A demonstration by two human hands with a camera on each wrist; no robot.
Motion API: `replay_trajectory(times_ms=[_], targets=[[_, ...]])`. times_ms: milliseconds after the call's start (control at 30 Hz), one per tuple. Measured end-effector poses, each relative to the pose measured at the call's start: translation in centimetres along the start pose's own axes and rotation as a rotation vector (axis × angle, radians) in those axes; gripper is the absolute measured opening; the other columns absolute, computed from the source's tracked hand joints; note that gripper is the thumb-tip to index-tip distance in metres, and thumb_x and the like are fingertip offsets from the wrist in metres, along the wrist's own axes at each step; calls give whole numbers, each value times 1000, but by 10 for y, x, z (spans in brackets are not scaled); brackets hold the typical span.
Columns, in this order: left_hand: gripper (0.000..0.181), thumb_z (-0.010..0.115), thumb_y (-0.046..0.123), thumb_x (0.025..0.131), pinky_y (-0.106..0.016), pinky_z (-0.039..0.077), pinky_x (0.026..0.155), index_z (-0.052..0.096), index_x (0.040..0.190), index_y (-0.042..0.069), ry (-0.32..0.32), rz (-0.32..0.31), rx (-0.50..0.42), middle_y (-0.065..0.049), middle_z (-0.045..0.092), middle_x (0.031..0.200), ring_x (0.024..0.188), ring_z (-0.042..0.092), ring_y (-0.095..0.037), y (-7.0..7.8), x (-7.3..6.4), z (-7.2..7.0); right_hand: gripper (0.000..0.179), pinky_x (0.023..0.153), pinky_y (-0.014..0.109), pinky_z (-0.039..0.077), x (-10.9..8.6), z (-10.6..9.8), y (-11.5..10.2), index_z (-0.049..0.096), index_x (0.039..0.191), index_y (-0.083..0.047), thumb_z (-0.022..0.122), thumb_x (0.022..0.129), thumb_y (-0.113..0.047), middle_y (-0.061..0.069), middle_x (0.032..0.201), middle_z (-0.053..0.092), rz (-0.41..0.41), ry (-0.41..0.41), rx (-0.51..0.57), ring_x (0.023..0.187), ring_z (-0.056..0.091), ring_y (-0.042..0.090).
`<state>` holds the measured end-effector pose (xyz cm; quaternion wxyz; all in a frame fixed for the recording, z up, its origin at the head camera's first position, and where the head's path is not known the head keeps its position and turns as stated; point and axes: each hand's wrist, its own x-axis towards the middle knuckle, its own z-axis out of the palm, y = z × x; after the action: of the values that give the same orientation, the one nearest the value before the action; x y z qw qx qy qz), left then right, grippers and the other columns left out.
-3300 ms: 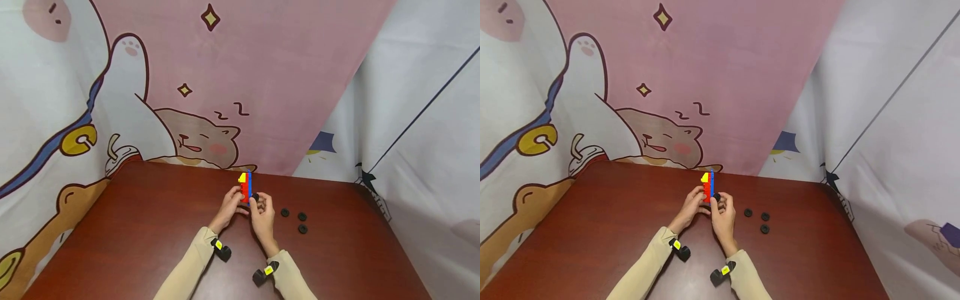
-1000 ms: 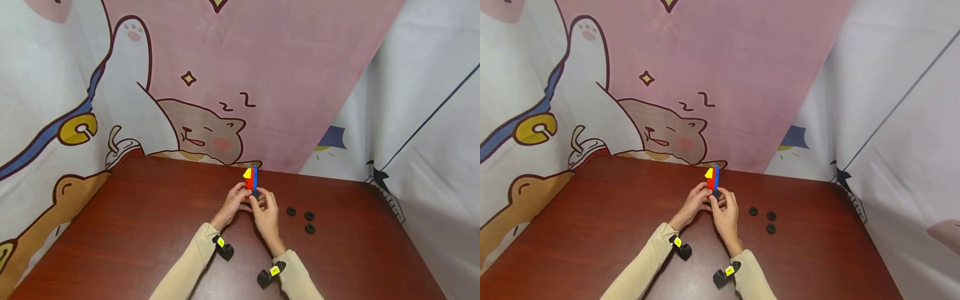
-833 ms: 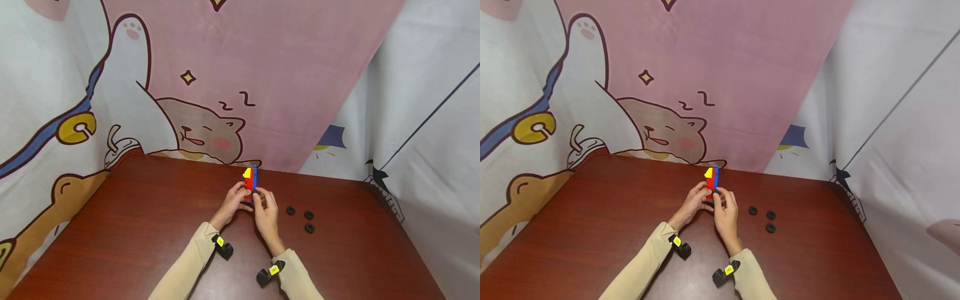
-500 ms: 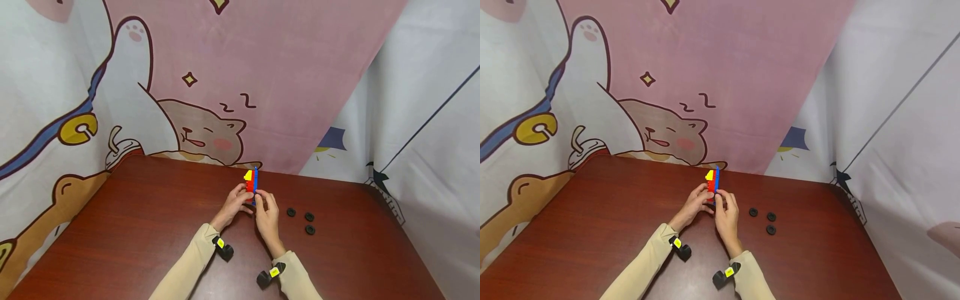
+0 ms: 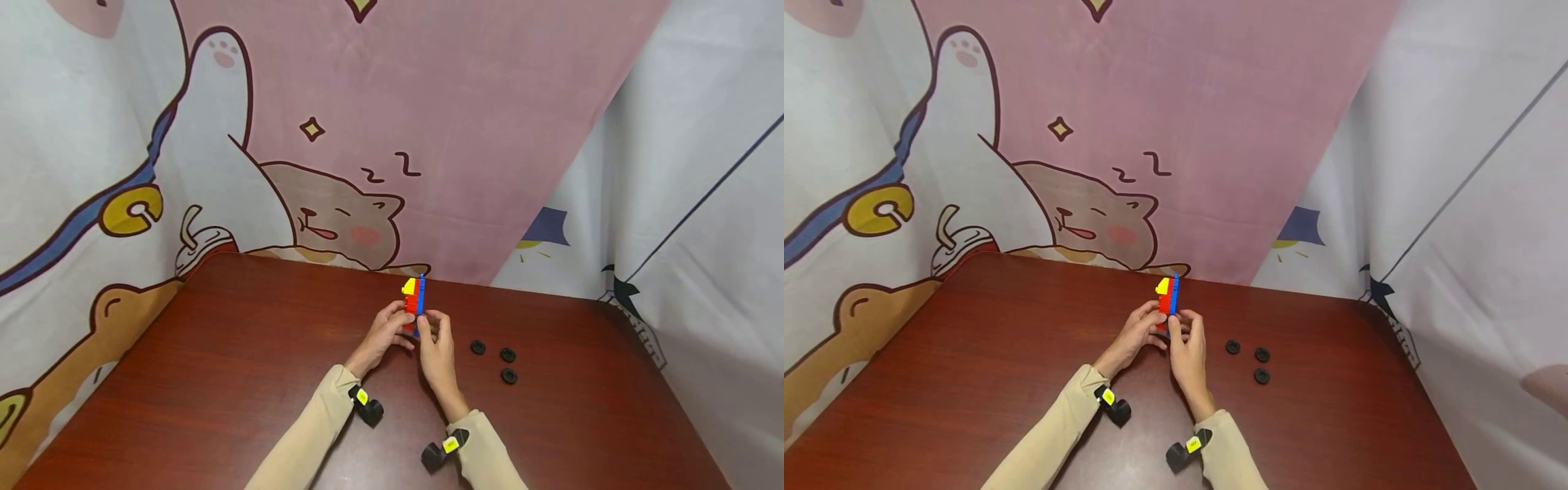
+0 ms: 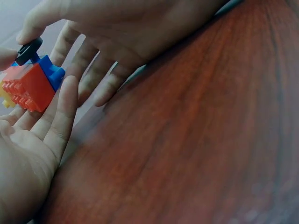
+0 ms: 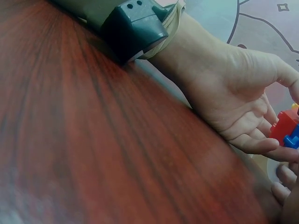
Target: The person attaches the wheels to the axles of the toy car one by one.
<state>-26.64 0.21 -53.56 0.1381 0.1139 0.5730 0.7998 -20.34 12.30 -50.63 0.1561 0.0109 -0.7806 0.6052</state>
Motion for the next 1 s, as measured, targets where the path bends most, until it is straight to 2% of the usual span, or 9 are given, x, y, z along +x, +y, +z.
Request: replay_trajectory(times_ms=[100, 233, 467, 500, 700, 833, 1000], targets=[[35, 55, 12, 95, -27, 57, 55, 47, 126, -3, -3, 4, 4, 6, 65, 93, 67, 64, -12, 0, 0, 0, 45, 84, 24, 52, 1, -2, 0, 48, 136, 5, 51, 105, -27, 20, 122, 63, 20, -25, -13, 107, 64, 27], [37, 55, 11, 96, -27, 56, 54, 46, 127, -5, -6, 11, 2, 7, 65, 91, 67, 64, -12, 1, 0, 1, 45, 88, 26, 53, 1, -3, 1, 49, 139, 3, 49, 106, -28, 20, 124, 66, 17, -46, -23, 112, 65, 30], [37, 55, 13, 95, -27, 56, 54, 47, 127, -5, -5, 26, 3, 6, 65, 90, 67, 65, -14, -1, 1, 1, 43, 80, 27, 55, 1, -4, 1, 48, 141, 0, 48, 106, -25, 20, 122, 65, 3, -88, 7, 100, 67, 37], [38, 56, 13, 94, -27, 57, 54, 47, 127, -4, -4, 26, 8, 6, 65, 90, 67, 65, -14, -1, 1, 1, 43, 79, 27, 55, 3, -3, 7, 48, 142, 0, 47, 106, -25, 20, 122, 65, 10, -90, 7, 98, 67, 37], [40, 59, 16, 94, -26, 56, 54, 49, 128, -3, 4, 16, 36, 3, 67, 94, 67, 65, -17, -3, 2, 3, 45, 75, 27, 54, 11, 2, 42, 45, 144, -9, 44, 107, -34, 16, 121, 65, -1, -70, -30, 89, 67, 30], [37, 59, 13, 94, -25, 54, 51, 51, 126, -2, 25, 7, 52, 2, 68, 96, 66, 63, -17, -3, 2, 3, 46, 76, 29, 53, 10, 2, 42, 44, 144, -11, 42, 107, -39, 13, 117, 65, -5, -68, -78, 87, 66, 24], [36, 59, 12, 94, -24, 52, 49, 52, 126, -3, 43, 10, 68, 1, 69, 97, 64, 63, -17, -2, 0, 4, 47, 82, 33, 53, 10, 3, 42, 43, 144, -10, 41, 107, -39, 13, 117, 65, -6, -73, -87, 88, 65, 23]])
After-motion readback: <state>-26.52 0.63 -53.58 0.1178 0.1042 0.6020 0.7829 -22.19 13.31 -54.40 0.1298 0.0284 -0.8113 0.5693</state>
